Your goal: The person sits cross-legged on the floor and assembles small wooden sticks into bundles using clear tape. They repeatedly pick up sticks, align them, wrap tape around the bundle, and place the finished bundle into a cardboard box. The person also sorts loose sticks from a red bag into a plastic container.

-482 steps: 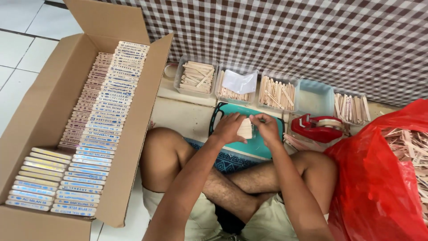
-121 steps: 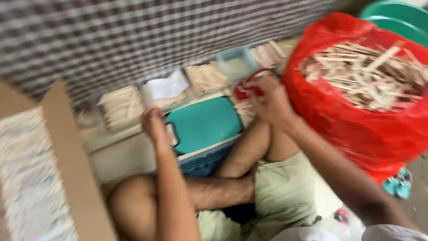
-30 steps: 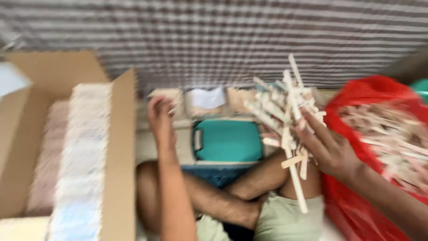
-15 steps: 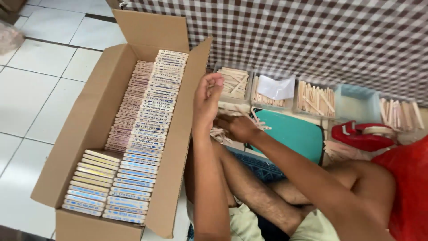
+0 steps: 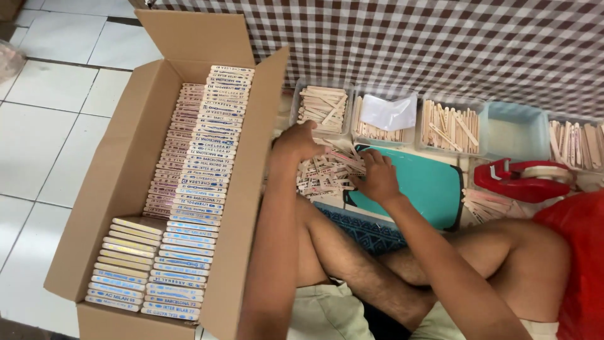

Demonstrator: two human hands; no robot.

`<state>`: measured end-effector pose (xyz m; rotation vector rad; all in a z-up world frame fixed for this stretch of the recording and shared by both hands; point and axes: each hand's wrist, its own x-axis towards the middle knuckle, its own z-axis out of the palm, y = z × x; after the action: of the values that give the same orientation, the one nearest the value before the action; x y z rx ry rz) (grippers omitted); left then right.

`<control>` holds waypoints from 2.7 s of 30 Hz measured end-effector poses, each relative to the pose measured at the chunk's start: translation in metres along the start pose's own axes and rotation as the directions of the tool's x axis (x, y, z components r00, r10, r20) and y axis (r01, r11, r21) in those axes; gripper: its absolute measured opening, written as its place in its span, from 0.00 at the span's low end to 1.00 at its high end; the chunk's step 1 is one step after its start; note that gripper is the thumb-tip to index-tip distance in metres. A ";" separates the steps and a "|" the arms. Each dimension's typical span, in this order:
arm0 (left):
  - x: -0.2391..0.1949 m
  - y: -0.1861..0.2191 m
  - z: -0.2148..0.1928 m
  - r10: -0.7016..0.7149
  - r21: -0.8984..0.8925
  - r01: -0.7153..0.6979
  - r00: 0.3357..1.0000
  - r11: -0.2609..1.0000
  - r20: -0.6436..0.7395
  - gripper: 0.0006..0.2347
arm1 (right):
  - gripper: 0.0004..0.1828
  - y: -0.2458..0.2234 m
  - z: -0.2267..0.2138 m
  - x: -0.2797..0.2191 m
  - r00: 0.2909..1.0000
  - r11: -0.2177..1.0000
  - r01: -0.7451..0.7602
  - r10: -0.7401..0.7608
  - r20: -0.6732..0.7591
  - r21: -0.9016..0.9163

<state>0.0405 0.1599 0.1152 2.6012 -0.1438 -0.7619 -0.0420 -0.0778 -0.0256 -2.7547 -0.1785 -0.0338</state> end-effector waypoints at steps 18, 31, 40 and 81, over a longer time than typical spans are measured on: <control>0.040 0.003 0.078 0.018 0.187 -0.041 0.992 0.982 0.123 0.29 | 0.20 0.054 -0.033 -0.011 0.946 0.912 0.308 -0.265 -0.185 0.271; 0.021 0.065 0.175 0.636 0.101 -0.663 0.744 0.742 0.205 0.09 | 0.27 0.235 -0.079 -0.084 0.589 0.675 -0.638 0.738 0.330 -0.370; 0.018 0.057 0.143 0.503 0.108 -0.537 0.832 0.837 0.233 0.13 | 0.34 0.209 -0.080 -0.090 0.555 0.750 -0.566 0.654 0.514 -0.343; 0.035 -0.041 0.047 -0.138 -0.419 -0.183 0.765 0.889 -0.628 0.15 | 0.39 -0.162 0.026 0.099 0.898 0.973 0.224 -0.187 0.399 -0.050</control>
<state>0.0439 0.1719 0.0448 2.2299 0.1952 0.1529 0.0357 0.0924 0.0147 -2.7929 -0.5904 0.4692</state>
